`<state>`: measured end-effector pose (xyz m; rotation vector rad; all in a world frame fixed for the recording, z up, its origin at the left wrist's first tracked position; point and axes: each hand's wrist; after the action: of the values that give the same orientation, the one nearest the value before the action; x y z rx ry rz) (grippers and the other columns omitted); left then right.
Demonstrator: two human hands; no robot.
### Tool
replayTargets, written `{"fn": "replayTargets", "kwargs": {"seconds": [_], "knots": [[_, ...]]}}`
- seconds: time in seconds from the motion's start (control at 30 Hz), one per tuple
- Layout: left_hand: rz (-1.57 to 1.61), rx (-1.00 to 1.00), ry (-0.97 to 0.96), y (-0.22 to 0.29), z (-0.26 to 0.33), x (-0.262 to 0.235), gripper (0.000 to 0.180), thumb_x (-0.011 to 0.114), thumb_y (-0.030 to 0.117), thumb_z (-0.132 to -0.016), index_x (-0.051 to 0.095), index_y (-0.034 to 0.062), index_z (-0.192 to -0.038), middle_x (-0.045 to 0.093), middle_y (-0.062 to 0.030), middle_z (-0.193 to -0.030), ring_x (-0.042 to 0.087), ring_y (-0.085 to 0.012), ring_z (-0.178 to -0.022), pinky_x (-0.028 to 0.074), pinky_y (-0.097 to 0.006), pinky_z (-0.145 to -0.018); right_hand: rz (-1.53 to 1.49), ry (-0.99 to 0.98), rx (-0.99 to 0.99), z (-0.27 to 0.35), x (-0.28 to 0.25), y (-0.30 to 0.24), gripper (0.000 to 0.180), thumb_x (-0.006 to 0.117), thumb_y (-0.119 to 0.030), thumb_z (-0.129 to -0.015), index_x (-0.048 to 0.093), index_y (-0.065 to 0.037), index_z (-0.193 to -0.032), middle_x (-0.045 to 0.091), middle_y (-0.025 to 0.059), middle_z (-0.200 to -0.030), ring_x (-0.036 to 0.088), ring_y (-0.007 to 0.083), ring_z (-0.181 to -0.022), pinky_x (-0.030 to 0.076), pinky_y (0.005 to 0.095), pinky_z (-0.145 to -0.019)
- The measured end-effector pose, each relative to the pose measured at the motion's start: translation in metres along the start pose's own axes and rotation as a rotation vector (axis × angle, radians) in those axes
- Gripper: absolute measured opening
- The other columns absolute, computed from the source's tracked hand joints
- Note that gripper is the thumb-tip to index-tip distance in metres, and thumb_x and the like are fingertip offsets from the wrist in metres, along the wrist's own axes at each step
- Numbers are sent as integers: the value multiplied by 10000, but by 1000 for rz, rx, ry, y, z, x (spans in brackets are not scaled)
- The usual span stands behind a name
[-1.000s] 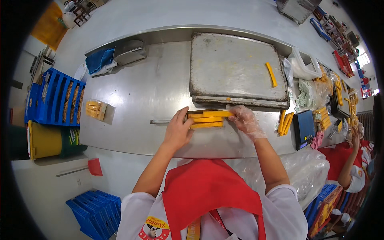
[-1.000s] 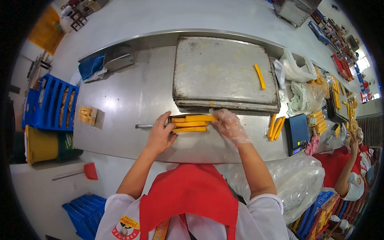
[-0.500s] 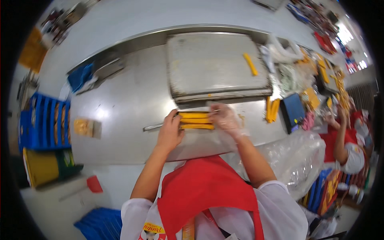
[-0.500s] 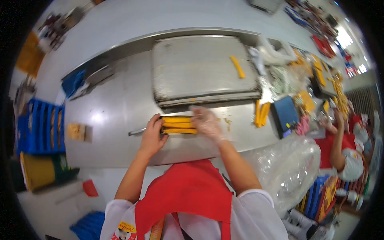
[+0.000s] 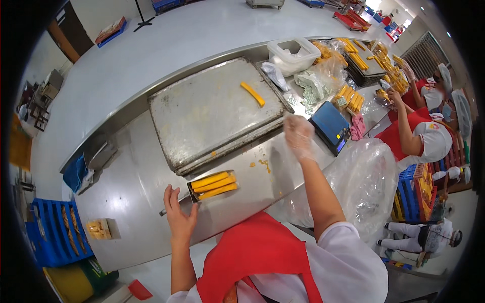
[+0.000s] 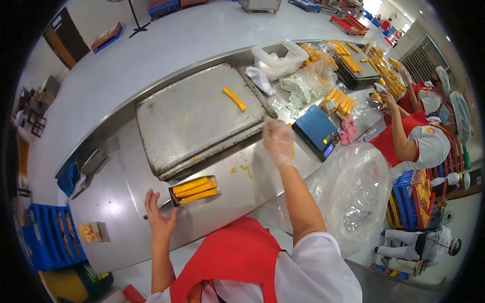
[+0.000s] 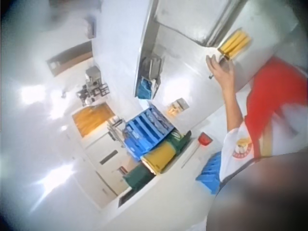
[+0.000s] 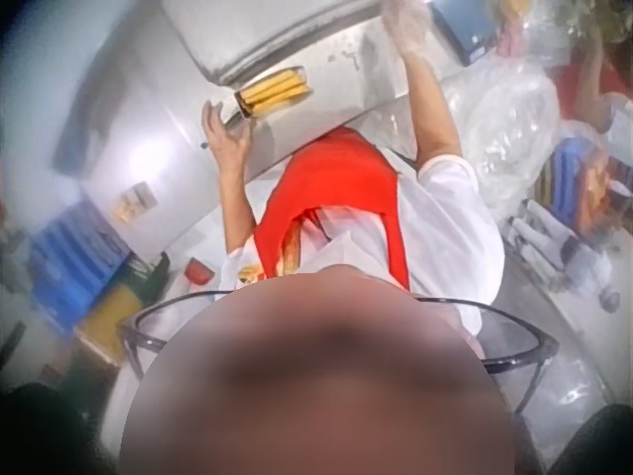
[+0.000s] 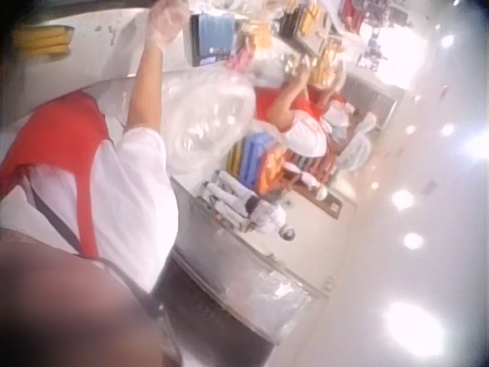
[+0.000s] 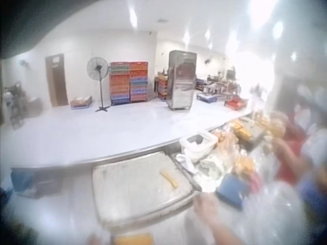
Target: The person arranges yellow cheese sticks on a metal tray, places them into plastic bags, and seals the bags. The person repeats this process multiple times, handling cheese sticks and plastic bags throughout the clip.
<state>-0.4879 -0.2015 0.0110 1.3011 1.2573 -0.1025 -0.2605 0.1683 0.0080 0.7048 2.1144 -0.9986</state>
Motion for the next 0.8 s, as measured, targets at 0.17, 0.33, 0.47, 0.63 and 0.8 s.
{"fn": "replayTargets", "kwargs": {"seconds": [0.17, 0.33, 0.47, 0.63, 0.8], "knots": [[30, 91, 26, 32, -15, 10, 706, 783, 17, -718, 469, 35, -1350, 343, -223, -1517, 444, -427, -1340, 415, -466, -1097, 142, -102, -41, -71, 62, -50, 143, 621, -204, -899, 701, -85, -899, 700, 153, -958, 684, 355, -880, 557, 448, -790], [23, 103, 39, 32, -6, 10, 691, 771, 32, -733, 468, 49, -1354, 373, -218, -1502, 434, -415, -1345, 390, -468, -1105, 110, -240, -34, -62, 70, -31, 144, 587, -104, -870, 707, -100, -950, 701, 158, -959, 685, 340, -862, 551, 457, -749], [-30, 64, 121, 16, 8, -4, 693, 761, 43, -723, 476, 59, -1354, 406, -207, -1492, 419, -402, -1359, 369, -470, -1105, -191, 30, -144, 46, -7, -12, 245, 663, -62, -838, 665, -78, -1083, 687, 162, -966, 657, 371, -886, 532, 476, -763], [82, 163, 155, 23, -15, 4, 656, 758, 52, -782, 474, 55, -1373, 388, -194, -1514, 423, -368, -1364, 418, -440, -1055, -46, -59, -27, 156, -28, 39, 317, 656, -61, -836, 625, -67, -1152, 665, 172, -1063, 628, 382, -948, 509, 494, -806], [270, 544, 0, 77, -42, 29, 371, 697, 23, -853, 597, 26, -1210, 423, -209, -1484, 497, -366, -1310, 439, -441, -1071, 27, 64, 52, 151, -58, -1, 356, 645, -177, -876, 578, -7, -1181, 632, 193, -1069, 598, 376, -977, 472, 486, -877]]}}
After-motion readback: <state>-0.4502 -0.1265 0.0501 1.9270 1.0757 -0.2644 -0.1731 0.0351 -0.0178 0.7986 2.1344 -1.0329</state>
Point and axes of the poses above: each hand's wrist, its own z-axis away from the middle knuckle, its own x-axis out of the palm, y = z × x
